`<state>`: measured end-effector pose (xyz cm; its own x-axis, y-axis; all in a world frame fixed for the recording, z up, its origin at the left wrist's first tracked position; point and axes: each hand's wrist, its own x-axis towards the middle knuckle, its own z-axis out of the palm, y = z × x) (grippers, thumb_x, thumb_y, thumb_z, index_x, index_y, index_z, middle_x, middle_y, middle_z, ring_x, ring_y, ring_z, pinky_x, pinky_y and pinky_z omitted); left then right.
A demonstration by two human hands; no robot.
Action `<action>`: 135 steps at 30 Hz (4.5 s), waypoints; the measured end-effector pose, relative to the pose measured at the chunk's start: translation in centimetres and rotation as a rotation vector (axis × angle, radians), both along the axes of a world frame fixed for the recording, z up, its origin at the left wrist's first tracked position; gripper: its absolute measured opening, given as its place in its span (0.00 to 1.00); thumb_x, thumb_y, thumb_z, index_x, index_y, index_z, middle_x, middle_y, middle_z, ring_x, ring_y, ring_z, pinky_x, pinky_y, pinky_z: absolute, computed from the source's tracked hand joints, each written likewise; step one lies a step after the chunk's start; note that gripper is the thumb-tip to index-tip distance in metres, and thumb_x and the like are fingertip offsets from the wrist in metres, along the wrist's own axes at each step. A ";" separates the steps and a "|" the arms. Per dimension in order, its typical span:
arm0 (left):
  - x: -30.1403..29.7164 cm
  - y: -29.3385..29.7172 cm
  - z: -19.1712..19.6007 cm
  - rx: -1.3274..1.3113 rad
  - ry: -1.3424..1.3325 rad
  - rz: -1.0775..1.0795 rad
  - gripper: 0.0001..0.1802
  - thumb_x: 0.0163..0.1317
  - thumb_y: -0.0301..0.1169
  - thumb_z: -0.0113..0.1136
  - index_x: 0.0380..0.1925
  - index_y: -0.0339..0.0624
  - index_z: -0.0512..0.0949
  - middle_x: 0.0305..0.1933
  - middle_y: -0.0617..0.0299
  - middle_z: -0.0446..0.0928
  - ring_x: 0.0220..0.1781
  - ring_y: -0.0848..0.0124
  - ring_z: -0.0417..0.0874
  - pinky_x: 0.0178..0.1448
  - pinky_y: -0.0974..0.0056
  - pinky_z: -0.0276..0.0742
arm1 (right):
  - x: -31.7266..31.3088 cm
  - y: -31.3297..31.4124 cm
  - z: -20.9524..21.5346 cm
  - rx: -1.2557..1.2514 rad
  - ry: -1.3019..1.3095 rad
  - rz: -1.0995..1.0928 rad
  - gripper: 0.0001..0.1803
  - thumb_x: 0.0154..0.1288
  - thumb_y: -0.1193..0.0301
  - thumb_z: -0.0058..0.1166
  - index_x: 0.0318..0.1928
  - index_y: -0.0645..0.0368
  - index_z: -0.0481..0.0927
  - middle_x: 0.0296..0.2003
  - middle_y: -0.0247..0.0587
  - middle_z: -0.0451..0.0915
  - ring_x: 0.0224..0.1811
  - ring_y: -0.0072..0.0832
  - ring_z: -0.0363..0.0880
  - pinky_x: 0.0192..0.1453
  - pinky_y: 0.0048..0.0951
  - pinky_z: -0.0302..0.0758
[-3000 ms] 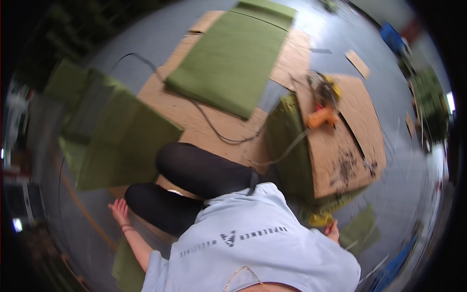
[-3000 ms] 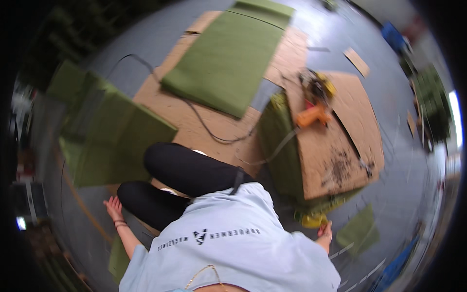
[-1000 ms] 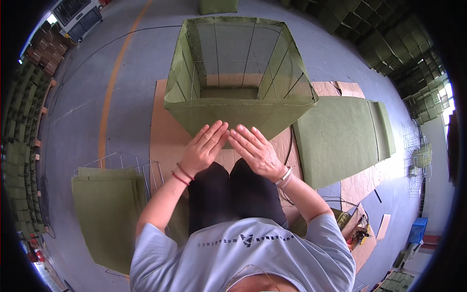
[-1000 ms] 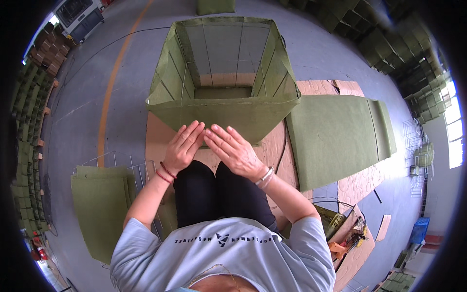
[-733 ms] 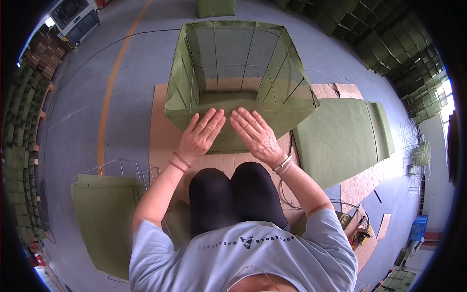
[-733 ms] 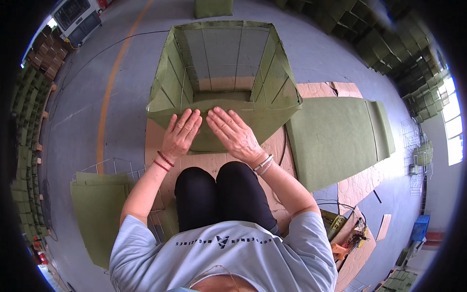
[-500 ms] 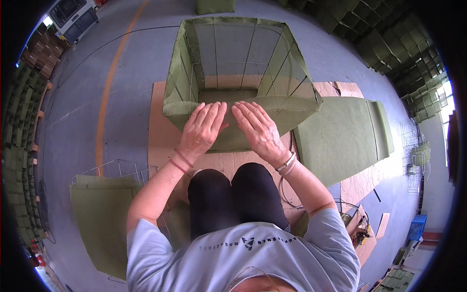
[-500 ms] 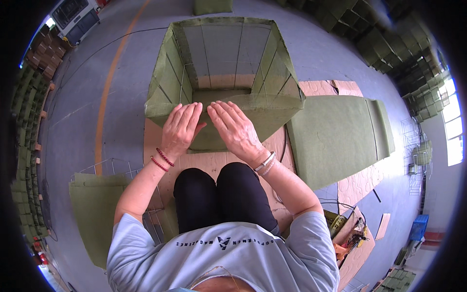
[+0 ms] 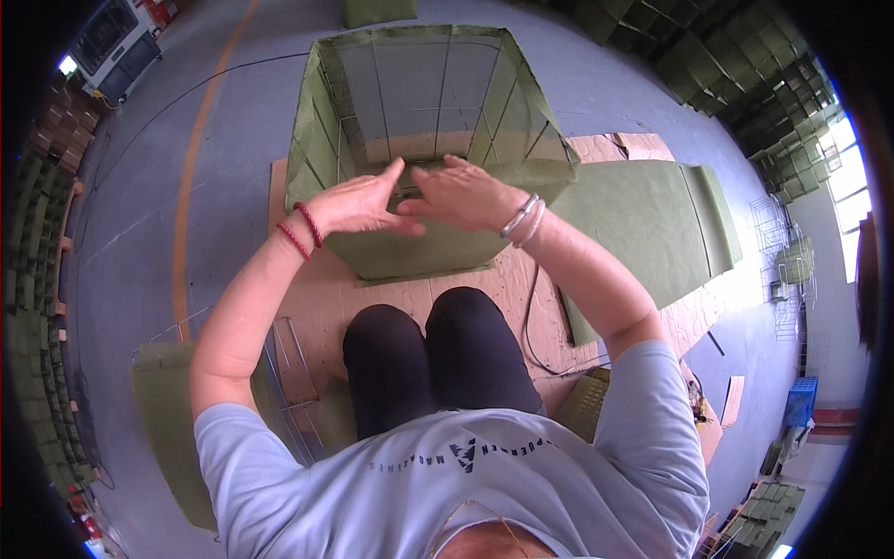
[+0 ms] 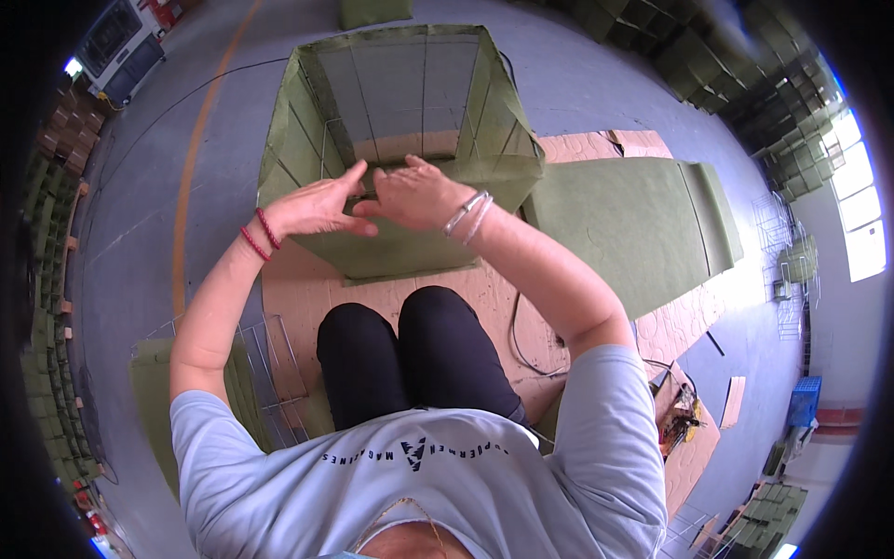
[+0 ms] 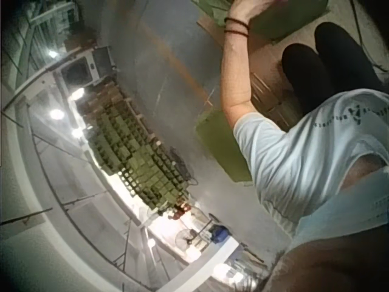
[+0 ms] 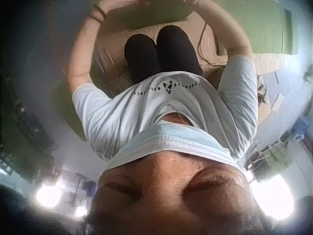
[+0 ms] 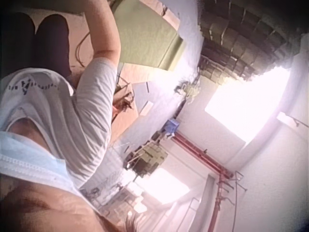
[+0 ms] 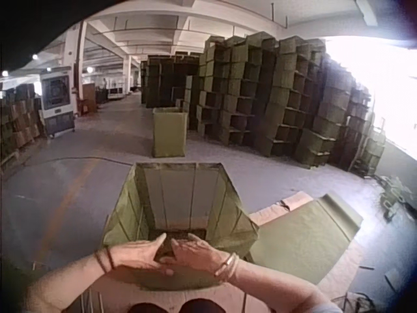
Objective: Use a hot glue gun to attach and fold fabric panels onto a wire frame to assemble storage boxes.
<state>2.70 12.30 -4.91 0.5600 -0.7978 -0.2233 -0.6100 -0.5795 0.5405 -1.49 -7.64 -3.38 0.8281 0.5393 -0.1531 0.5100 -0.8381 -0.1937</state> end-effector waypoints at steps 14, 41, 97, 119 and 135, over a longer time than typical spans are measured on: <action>-5.6 -7.9 -3.5 -0.315 -0.880 0.162 0.28 0.55 0.40 0.67 0.52 0.33 0.73 0.48 0.53 0.76 0.54 0.60 0.78 0.62 0.57 0.76 | -4.5 -7.8 -2.5 0.308 -0.499 -0.077 0.23 0.53 0.70 0.67 0.47 0.66 0.75 0.41 0.48 0.79 0.50 0.43 0.79 0.57 0.40 0.75; -1.1 -3.0 -3.5 -0.477 -0.902 0.173 0.20 0.59 0.45 0.65 0.18 0.45 0.72 0.17 0.60 0.74 0.20 0.60 0.79 0.24 0.58 0.72 | -1.3 -2.8 -3.2 0.389 -0.442 -0.038 0.05 0.58 0.75 0.51 0.35 0.60 0.78 0.27 0.46 0.82 0.33 0.44 0.83 0.38 0.40 0.78; -10.9 -8.9 -5.4 -0.590 -0.878 0.208 0.12 0.55 0.31 0.69 0.33 0.36 0.77 0.31 0.58 0.73 0.38 0.59 0.77 0.48 0.57 0.76 | -5.5 -8.8 -2.1 0.418 -0.468 0.238 0.17 0.54 0.70 0.65 0.44 0.63 0.80 0.44 0.41 0.81 0.57 0.38 0.77 0.70 0.39 0.71; -13.5 -3.3 -4.6 -0.496 -0.840 0.365 0.09 0.62 0.31 0.64 0.28 0.39 0.75 0.29 0.57 0.73 0.34 0.60 0.75 0.58 0.50 0.74 | -2.1 -8.1 -0.5 0.677 -0.481 0.015 0.13 0.65 0.68 0.58 0.46 0.62 0.80 0.44 0.47 0.82 0.48 0.43 0.81 0.56 0.36 0.79; -9.6 5.7 -3.9 -0.514 -0.765 0.355 0.09 0.60 0.29 0.64 0.30 0.33 0.78 0.28 0.55 0.75 0.32 0.60 0.78 0.67 0.46 0.72 | 0.2 -1.8 -3.2 0.368 -0.270 0.171 0.24 0.67 0.54 0.56 0.22 0.61 0.81 0.16 0.47 0.75 0.20 0.46 0.76 0.28 0.38 0.74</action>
<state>-6.95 18.00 -8.81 0.6343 -0.4542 0.6256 -0.7363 -0.6014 0.3099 -1.24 -9.46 -6.58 0.7071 0.6487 0.2816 0.7070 -0.6390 -0.3032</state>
